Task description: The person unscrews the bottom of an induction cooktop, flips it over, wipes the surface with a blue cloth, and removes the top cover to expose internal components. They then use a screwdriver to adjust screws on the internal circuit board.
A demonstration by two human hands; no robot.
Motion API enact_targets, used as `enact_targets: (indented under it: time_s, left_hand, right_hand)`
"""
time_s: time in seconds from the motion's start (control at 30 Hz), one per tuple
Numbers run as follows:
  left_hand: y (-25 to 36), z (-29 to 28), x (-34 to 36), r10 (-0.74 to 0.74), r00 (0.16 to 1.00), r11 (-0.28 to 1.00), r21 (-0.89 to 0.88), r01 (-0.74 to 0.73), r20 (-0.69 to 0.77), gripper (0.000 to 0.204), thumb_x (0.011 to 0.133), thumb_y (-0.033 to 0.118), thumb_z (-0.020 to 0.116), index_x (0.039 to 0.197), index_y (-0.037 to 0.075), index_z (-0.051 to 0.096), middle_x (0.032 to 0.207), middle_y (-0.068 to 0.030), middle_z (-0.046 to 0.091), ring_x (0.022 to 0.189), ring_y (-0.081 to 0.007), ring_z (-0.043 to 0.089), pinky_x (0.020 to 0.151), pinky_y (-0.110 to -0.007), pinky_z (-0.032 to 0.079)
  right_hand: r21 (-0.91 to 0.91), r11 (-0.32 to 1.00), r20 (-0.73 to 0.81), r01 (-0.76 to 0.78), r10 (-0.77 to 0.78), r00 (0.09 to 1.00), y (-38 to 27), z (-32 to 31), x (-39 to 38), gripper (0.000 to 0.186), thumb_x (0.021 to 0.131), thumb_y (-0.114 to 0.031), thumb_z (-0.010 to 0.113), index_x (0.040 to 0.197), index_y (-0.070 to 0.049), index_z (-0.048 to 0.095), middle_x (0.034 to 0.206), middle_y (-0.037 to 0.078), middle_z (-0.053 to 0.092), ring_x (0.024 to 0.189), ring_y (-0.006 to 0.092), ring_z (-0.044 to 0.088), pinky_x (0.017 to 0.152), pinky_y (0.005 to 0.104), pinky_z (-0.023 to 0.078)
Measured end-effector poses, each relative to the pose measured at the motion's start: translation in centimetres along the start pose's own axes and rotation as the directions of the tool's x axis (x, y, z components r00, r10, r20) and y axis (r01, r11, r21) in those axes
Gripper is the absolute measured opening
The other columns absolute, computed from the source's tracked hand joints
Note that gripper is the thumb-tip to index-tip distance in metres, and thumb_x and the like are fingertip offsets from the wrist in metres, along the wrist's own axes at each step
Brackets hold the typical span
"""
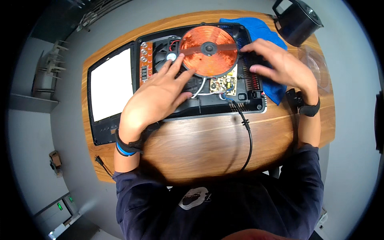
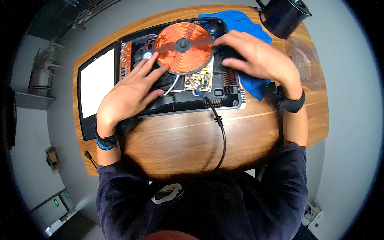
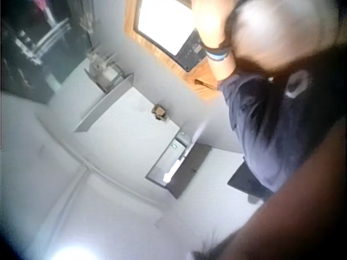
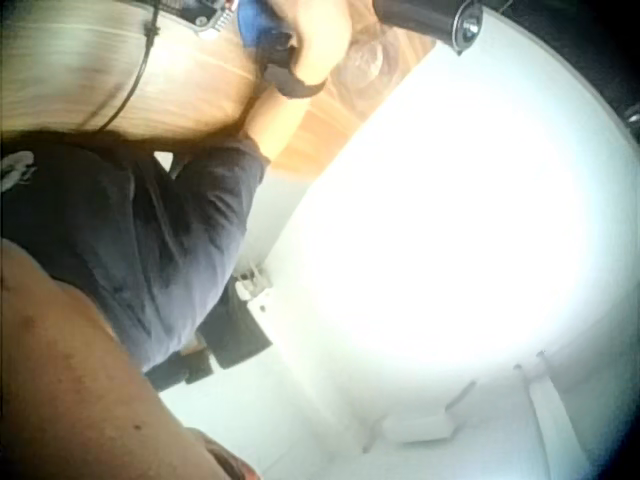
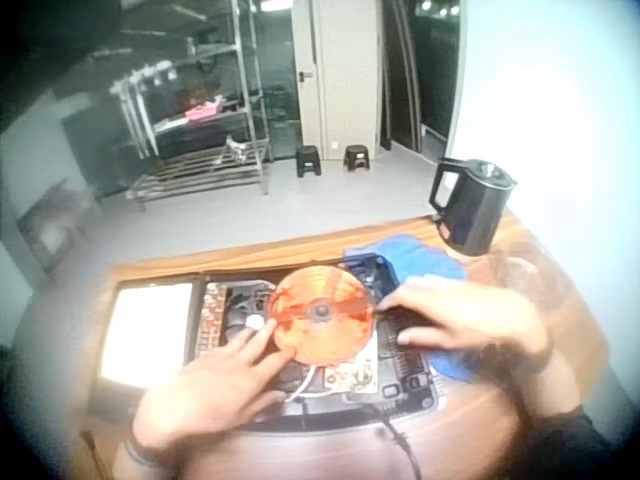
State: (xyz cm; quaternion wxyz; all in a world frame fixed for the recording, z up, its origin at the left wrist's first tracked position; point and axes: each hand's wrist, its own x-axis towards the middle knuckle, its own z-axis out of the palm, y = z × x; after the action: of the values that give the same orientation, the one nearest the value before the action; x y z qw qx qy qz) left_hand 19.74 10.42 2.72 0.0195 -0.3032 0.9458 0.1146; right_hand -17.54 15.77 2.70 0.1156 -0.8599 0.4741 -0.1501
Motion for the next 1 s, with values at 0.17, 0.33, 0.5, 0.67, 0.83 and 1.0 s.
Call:
enact_targets:
  time_s: [0.17, 0.33, 0.5, 0.67, 0.83, 1.0]
  left_hand:
    - [-1.7, -0.3, -1.5, 0.071, 0.997, 0.997, -0.044, -0.07, 0.033, 0.062, 0.105, 0.029, 0.075, 0.161, 0.011, 0.055, 0.179, -0.0253, 0.033, 0.161, -0.0483, 0.038, 0.127, -0.055, 0.043]
    - [-3.3, -0.3, -3.2, -0.103, 0.988, 0.99, 0.087, 0.113, -0.113, 0.07, 0.096, 0.04, 0.084, 0.154, 0.008, 0.06, 0.173, -0.0289, 0.041, 0.156, -0.0496, 0.046, 0.122, -0.054, 0.05]
    - [-4.8, -0.7, -4.2, -0.135, 0.986, 0.989, 0.049, 0.14, -0.097, 0.064, 0.091, 0.042, 0.087, 0.141, 0.006, 0.067, 0.167, -0.0308, 0.047, 0.146, -0.0486, 0.056, 0.115, -0.051, 0.054]
    - [-6.0, -1.6, -4.4, -0.095, 0.993, 0.995, -0.014, 0.095, -0.066, 0.061, 0.085, 0.031, 0.093, 0.135, 0.005, 0.07, 0.163, -0.0299, 0.053, 0.14, -0.0449, 0.06, 0.114, -0.047, 0.055]
    - [-6.2, -2.0, -4.5, -0.097, 0.995, 0.994, -0.058, 0.096, -0.018, 0.056, 0.086, 0.021, 0.092, 0.136, 0.006, 0.07, 0.16, -0.0284, 0.056, 0.14, -0.044, 0.06, 0.114, -0.047, 0.055]
    - [-6.3, -2.4, -4.3, -0.111, 0.993, 0.993, -0.031, 0.112, 0.028, 0.052, 0.091, 0.021, 0.088, 0.137, 0.007, 0.07, 0.159, -0.0273, 0.057, 0.137, -0.0447, 0.061, 0.114, -0.047, 0.055]
  right_hand:
    - [-0.088, 0.996, 0.01, -0.027, 0.028, 1.0, -1.4, 1.3, 3.2, 0.085, 0.093, -0.029, 0.088, 0.165, -0.018, 0.046, 0.167, 0.024, 0.045, 0.152, 0.0472, 0.047, 0.122, 0.0503, 0.049]
    - [0.136, 0.982, 0.145, -0.128, 0.108, 0.983, -1.0, 3.1, 6.3, 0.111, 0.085, -0.035, 0.095, 0.174, -0.024, 0.03, 0.177, 0.03, 0.03, 0.165, 0.0511, 0.027, 0.132, 0.0581, 0.038]
    - [0.092, 0.995, 0.071, -0.047, 0.041, 0.997, -2.6, 4.3, 9.0, 0.125, 0.075, -0.033, 0.102, 0.176, -0.026, 0.029, 0.18, 0.031, 0.02, 0.166, 0.0533, 0.023, 0.133, 0.0586, 0.036]
    - [-0.174, 0.983, 0.202, -0.06, 0.096, 0.975, -4.7, 5.2, 10.6, 0.135, 0.061, -0.034, 0.107, 0.174, -0.038, 0.034, 0.183, 0.023, 0.015, 0.166, 0.0521, 0.022, 0.128, 0.0737, 0.033]
    - [-0.198, 0.98, 0.245, -0.01, 0.06, 0.968, -5.3, 4.5, 11.0, 0.129, 0.063, -0.028, 0.104, 0.173, -0.041, 0.037, 0.182, 0.021, 0.02, 0.165, 0.0495, 0.027, 0.123, 0.072, 0.042]
    - [-0.195, 0.976, 0.259, 0.098, -0.045, 0.965, -4.3, 4.4, 10.6, 0.123, 0.068, -0.027, 0.101, 0.173, -0.039, 0.037, 0.181, 0.021, 0.023, 0.166, 0.0486, 0.026, 0.125, 0.0649, 0.044]
